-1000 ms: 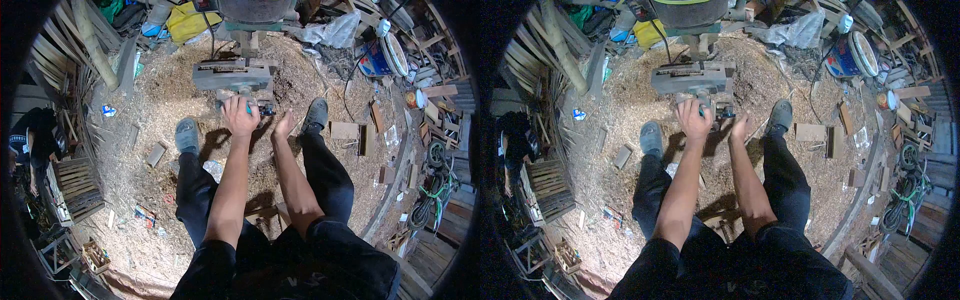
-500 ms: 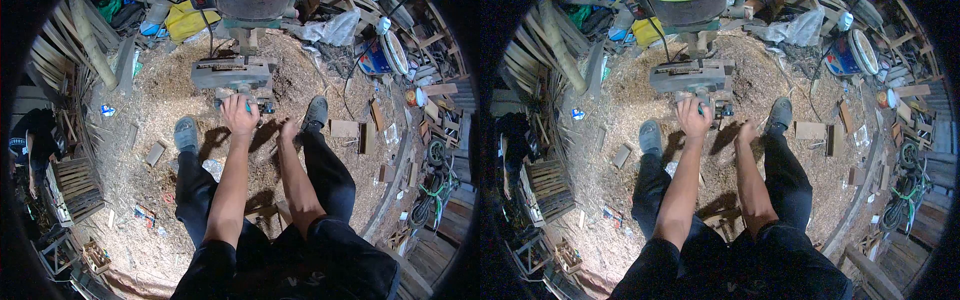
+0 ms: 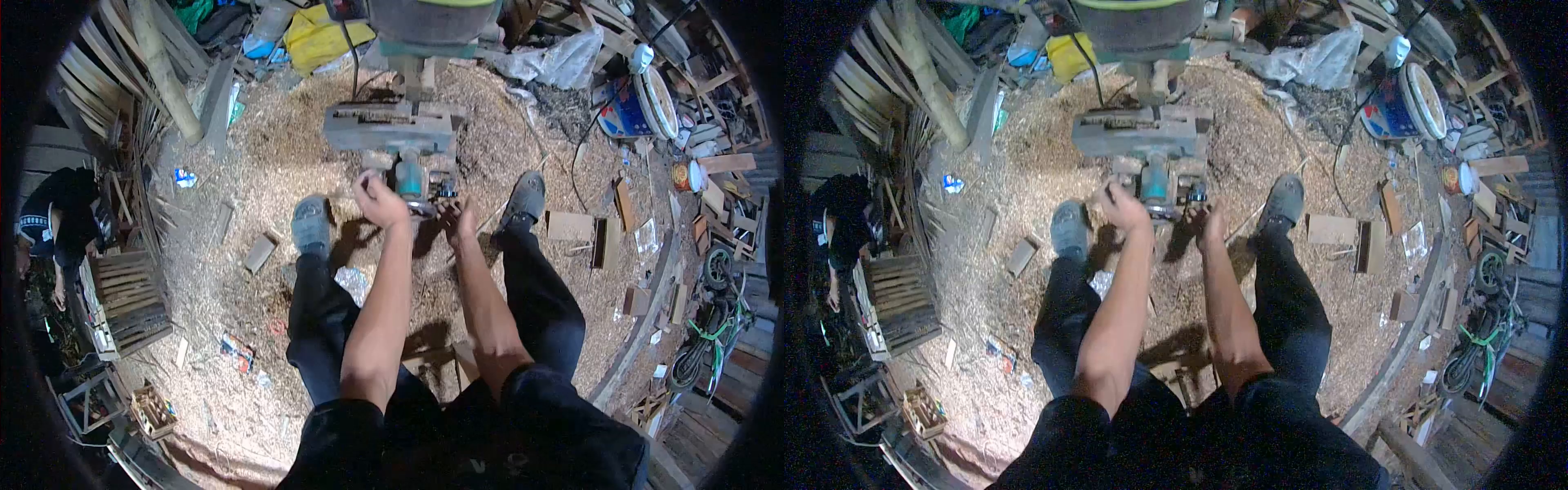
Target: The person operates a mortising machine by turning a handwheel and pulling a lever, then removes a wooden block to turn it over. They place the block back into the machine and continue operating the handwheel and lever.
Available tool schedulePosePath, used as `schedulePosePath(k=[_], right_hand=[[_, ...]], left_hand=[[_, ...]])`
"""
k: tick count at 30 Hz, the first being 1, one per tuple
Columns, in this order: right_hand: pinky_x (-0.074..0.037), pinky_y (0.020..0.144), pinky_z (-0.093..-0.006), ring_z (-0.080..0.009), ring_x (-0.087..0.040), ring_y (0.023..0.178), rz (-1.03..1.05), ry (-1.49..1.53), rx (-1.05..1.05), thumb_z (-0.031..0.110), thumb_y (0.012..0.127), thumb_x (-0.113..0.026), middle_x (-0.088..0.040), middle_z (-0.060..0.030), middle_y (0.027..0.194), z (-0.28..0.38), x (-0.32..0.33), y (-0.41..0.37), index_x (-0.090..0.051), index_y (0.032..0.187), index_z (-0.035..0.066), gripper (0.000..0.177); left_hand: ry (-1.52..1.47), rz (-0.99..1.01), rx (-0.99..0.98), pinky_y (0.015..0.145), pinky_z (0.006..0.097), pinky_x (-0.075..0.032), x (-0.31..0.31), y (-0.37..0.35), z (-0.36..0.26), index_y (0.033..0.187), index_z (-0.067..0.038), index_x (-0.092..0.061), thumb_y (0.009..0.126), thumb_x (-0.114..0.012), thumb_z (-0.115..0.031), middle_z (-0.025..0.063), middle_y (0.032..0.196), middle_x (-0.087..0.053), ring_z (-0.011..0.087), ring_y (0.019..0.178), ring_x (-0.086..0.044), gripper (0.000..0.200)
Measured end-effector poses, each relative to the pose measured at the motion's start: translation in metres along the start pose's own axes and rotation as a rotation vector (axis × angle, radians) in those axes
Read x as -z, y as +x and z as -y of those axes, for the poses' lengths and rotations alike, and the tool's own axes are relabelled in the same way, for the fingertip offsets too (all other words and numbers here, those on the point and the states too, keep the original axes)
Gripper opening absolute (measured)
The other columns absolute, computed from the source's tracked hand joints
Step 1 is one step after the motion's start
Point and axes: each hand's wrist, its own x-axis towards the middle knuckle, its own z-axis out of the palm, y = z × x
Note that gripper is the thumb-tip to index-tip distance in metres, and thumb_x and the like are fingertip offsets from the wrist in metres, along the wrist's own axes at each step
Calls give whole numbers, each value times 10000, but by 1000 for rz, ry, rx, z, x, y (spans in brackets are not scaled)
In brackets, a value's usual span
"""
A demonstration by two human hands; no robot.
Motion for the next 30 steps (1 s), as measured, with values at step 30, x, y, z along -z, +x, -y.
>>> schedulePosePath(k=[30], right_hand=[[-489, 665, -338, -194, -602, 680, -202, -15, 562, 273, 1013, -408, -630, -127, 748, 27, -53, -69, -588, 869, -18, 371]], left_hand=[[-32, 1, 36, 778, 322, -464, -4, 3, -1, 898, 26, -625, 839, -613, -99, 89, 861, -633, 188, 824, -569, 139]])
